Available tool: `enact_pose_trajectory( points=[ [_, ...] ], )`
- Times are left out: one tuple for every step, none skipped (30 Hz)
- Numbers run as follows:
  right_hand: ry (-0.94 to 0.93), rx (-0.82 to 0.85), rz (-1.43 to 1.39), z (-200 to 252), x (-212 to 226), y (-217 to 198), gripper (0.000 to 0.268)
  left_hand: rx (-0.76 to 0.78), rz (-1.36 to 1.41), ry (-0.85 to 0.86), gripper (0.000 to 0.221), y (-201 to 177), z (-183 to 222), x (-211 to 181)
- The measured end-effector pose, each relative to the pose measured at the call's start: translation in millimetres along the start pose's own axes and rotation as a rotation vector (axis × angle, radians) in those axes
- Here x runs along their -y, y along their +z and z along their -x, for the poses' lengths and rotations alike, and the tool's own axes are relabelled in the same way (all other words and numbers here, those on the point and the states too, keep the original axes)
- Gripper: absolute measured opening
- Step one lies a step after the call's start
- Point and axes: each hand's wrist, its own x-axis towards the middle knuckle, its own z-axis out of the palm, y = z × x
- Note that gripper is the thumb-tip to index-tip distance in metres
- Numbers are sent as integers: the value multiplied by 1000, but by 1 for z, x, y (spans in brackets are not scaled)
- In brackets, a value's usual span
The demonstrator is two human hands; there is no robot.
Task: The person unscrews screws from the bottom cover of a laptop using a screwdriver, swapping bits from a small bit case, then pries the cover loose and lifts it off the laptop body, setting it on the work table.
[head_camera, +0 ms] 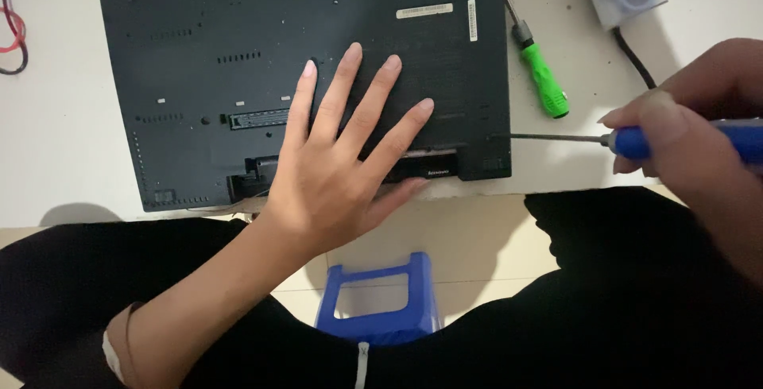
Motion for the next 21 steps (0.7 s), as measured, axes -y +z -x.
enact_pose_trajectory(
  points=[
    [-18,33,27,2,3,-2,22,-3,-5,2,66,0,0,0],
    [-18,32,27,2,2,-2,22,-4,-4,2,66,0,0,0],
    [15,33,28,3,1,-1,23,5,-5,-1,66,0,0,0],
    [48,36,29,4,0,0,25,15,-5,-6,66,0,0,0],
    [49,36,30,4,-4,2,25,15,-4,-6,66,-1,0,0],
    [98,41,31,3,-8,5,27,14,15,-5,64,-2,0,0],
    [147,45,32,3,-13,8,30,13,34,-3,62,-2,0,0],
    [146,48,33,5,-9,8,30,14,34,-6,62,-2,0,0],
    [140,30,38,8,-6,7,28,6,9,1,64,-2,0,1],
    [133,11,43,10,-3,6,26,-4,-15,9,66,-1,0,1],
    [132,13,44,10,-1,7,26,-3,-15,8,66,-1,0,1],
    [125,-18,51,11,0,7,24,-1,-26,9,68,-1,0,1],
    [117,-48,58,12,2,7,22,2,-37,9,69,-1,0,1],
    [118,-48,58,12,2,8,22,2,-36,10,69,-1,0,1],
    [154,-49,30,11,3,8,21,4,-26,6,68,-1,0,1],
    [190,-50,1,10,3,9,21,5,-17,1,67,0,0,1],
    [190,-51,0,10,1,8,21,4,-18,3,67,-1,0,1],
    [175,-35,24,10,-1,6,17,15,6,-4,66,-1,0,0],
    [161,-18,48,9,-3,5,15,26,30,-11,65,-1,0,0],
    [161,-18,48,11,2,6,15,26,30,-11,65,-1,0,0],
    [170,-50,38,12,8,7,18,11,14,-4,65,0,0,0]
  ],
)
